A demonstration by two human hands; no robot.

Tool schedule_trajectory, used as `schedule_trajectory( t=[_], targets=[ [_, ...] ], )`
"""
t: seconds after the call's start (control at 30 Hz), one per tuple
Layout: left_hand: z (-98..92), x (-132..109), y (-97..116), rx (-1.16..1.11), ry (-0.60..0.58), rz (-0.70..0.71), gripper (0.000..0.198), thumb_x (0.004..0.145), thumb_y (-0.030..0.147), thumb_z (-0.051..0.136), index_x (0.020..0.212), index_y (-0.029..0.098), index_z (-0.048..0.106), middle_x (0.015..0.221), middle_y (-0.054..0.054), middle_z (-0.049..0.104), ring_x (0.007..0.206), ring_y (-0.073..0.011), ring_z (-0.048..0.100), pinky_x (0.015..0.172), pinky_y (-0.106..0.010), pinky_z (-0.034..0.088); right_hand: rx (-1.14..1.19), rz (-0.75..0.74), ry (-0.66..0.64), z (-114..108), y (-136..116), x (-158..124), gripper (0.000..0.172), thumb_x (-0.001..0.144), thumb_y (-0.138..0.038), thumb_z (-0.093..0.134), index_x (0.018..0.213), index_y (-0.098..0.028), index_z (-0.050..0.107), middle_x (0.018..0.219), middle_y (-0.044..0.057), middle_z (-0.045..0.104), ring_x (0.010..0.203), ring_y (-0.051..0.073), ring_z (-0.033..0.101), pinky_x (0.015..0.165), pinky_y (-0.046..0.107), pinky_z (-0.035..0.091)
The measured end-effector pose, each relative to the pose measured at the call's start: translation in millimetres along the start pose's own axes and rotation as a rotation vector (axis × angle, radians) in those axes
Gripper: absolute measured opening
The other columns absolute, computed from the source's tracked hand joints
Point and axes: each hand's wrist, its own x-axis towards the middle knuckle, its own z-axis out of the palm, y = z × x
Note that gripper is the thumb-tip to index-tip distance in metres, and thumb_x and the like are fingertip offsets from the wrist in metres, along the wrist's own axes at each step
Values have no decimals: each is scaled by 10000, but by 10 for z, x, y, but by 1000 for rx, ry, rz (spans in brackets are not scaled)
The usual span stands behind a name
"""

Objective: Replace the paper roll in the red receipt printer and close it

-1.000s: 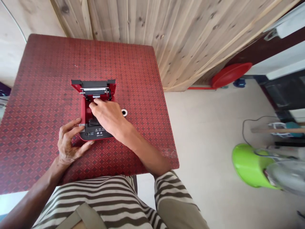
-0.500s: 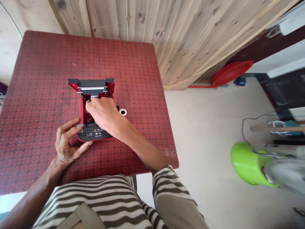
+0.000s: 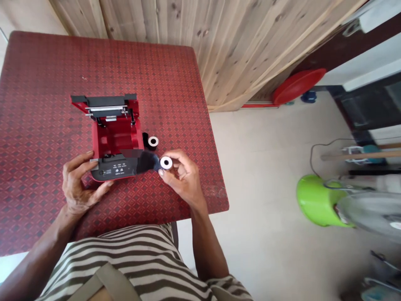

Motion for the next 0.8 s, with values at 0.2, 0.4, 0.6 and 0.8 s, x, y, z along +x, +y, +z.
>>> schedule_trajectory(
  t=[0.2, 0.4, 0.6, 0.8],
  targets=[
    [8, -10, -20, 10, 15, -3, 659, 822, 469, 846, 1385, 263, 571, 1350, -96, 671, 1226, -279, 679, 1000, -466, 591, -80, -9, -74, 246, 350, -209, 215, 893, -200, 709, 1101, -243, 682, 1022, 14, 659, 781, 124, 615, 705, 276, 538],
    [14, -24, -27, 8, 19, 19, 680, 822, 453, 849, 1405, 241, 570, 1363, -113, 670, 1234, -305, 680, 984, -490, 603, -131, -15, -212, 195, 327, -165, 288, 909, -245, 707, 1194, -216, 677, 964, 14, 685, 734, 118, 631, 687, 276, 558],
    [3, -12, -20, -19, 12, 11, 696, 833, 425, 849, 1443, 277, 546, 1391, -113, 653, 1229, -308, 673, 987, -500, 597, -127, 134, -215, -224, 202, 246, 451, 897, -389, 777, 1301, -220, 664, 1115, 74, 758, 828, 159, 707, 743, 324, 580],
    [0, 8, -18, -18, 15, 42, 717, 800, 374, 886, 1423, 223, 564, 1352, -135, 659, 1227, -289, 677, 1010, -440, 598, -443, -89, -168, 0, 411, 759, 476, 826, -274, 829, 1271, -201, 678, 1147, 83, 740, 948, 204, 680, 852, 371, 557]
  ],
)
